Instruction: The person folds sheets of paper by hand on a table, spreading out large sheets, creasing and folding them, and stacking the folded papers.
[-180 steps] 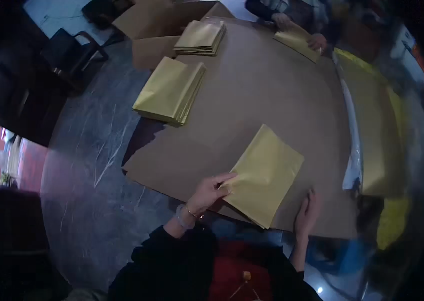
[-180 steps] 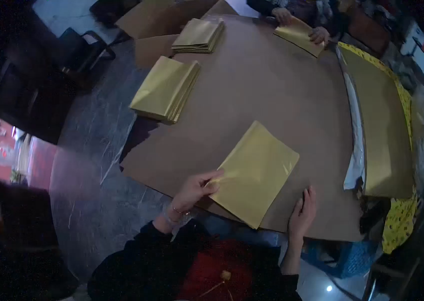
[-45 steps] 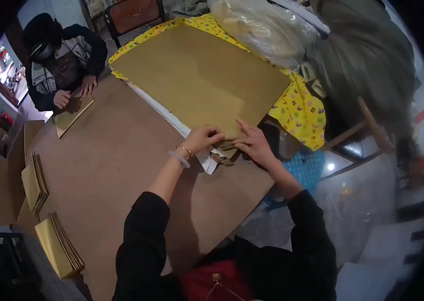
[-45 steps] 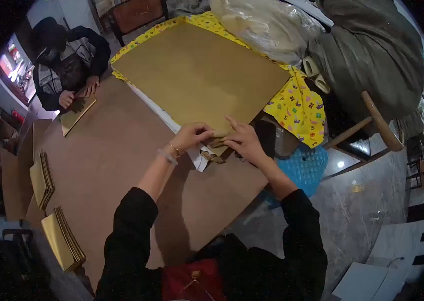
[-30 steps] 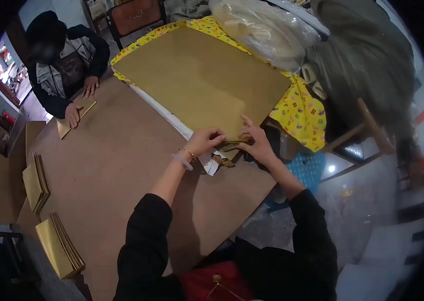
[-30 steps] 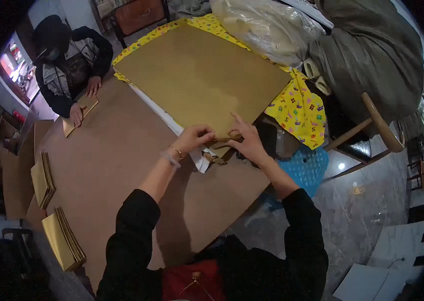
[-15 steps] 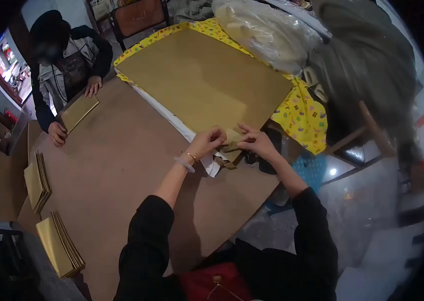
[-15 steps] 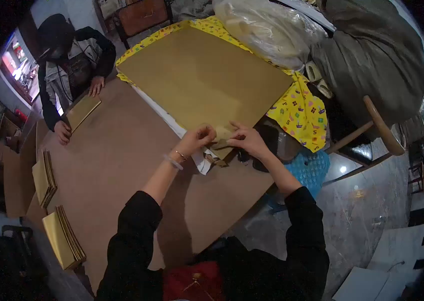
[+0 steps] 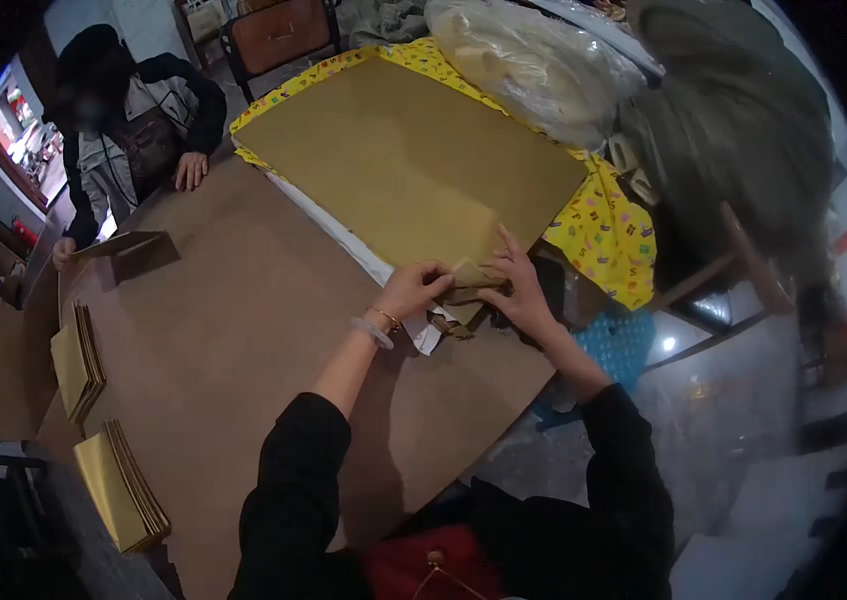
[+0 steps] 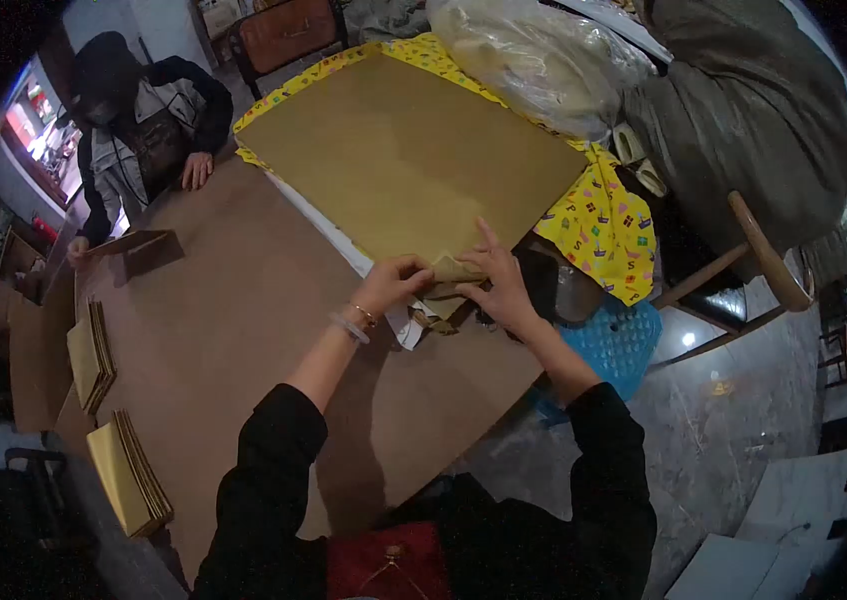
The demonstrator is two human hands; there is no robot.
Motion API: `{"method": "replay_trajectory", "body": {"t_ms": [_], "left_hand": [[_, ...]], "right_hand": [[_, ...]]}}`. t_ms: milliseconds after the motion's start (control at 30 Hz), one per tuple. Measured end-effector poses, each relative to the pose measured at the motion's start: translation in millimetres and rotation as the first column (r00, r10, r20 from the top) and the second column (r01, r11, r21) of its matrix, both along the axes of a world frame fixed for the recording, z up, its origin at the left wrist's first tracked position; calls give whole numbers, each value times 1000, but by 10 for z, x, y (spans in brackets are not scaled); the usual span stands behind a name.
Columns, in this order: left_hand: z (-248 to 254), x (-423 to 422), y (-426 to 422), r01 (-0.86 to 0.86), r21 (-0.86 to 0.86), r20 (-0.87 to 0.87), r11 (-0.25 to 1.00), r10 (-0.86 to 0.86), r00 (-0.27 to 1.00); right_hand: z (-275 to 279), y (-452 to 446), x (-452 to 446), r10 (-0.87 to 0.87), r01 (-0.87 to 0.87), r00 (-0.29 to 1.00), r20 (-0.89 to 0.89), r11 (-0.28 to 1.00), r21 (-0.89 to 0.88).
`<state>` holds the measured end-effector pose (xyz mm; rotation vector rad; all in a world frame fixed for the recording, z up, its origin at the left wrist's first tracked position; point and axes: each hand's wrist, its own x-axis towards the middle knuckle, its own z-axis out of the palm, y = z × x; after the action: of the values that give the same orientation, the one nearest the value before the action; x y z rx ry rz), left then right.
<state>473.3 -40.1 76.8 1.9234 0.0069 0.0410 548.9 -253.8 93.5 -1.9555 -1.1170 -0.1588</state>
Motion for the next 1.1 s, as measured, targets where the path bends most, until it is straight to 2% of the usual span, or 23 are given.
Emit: {"method": "replay_trajectory", "body": {"t_ms": [67, 133, 200, 267, 333, 433, 567, 667, 767, 800, 833, 900, 967, 1033, 1100], "left_hand": [[-85, 25, 32, -18, -323, -44, 946, 4, 999], [-125, 67, 44, 43, -342, 17, 939, -40, 999], [-156, 75, 38, 37, -346, 21, 938, -31, 999], [-152, 84, 51, 49, -327, 1, 944, -51, 999], [-81, 65, 16, 41, -411, 7, 911, -42, 999], [-110, 77, 29, 47, -361, 16, 932, -44, 999], [-123, 106, 34, 52, -329, 19, 943, -49, 999], [-155, 139, 50, 51, -331, 7, 942, -51, 999], [-141, 144, 49, 72, -295, 53, 953, -59, 997], [-75, 123, 37, 70, -341, 3, 937, -74, 997], [-9, 99, 26, 65, -387, -47, 920, -90, 995], [55, 74, 17, 48, -326, -35, 944, -63, 997], [41, 66, 32, 106, -386, -25, 916, -125, 992], [81, 51, 24, 101, -390, -22, 915, -119, 993], [111, 35, 41, 74, -322, -95, 944, -110, 989]], "right_hand": [[71, 9, -43, -3, 6, 999, 53, 999, -44], [47, -22, 6, 104, -34, 941, 321, 975, -219], [-74, -35, 107, 118, -61, 961, 250, 972, -227], [-57, -33, 126, 109, -83, 991, 83, 961, -265], [-77, -12, 187, 117, -107, 993, 31, 969, -221], [26, -1, 191, 96, -144, 970, -224, 967, -209], [96, 26, 256, 129, -186, 966, -226, 949, -254], [164, 47, 282, 114, -215, 910, -398, 952, -219], [287, 55, 271, 99, -219, 873, -478, 954, -204], [231, 70, 315, 136, -236, 910, -391, 946, -221], [185, 57, 351, 135, -235, 911, -389, 947, -220], [157, 52, 385, 121, -255, 800, -588, 955, -150], [190, 59, 401, 121, -271, 785, -608, 949, -160], [233, 74, 409, 120, -287, 768, -629, 943, -171], [234, 84, 417, 130, -300, 730, -671, 943, -144]]}}
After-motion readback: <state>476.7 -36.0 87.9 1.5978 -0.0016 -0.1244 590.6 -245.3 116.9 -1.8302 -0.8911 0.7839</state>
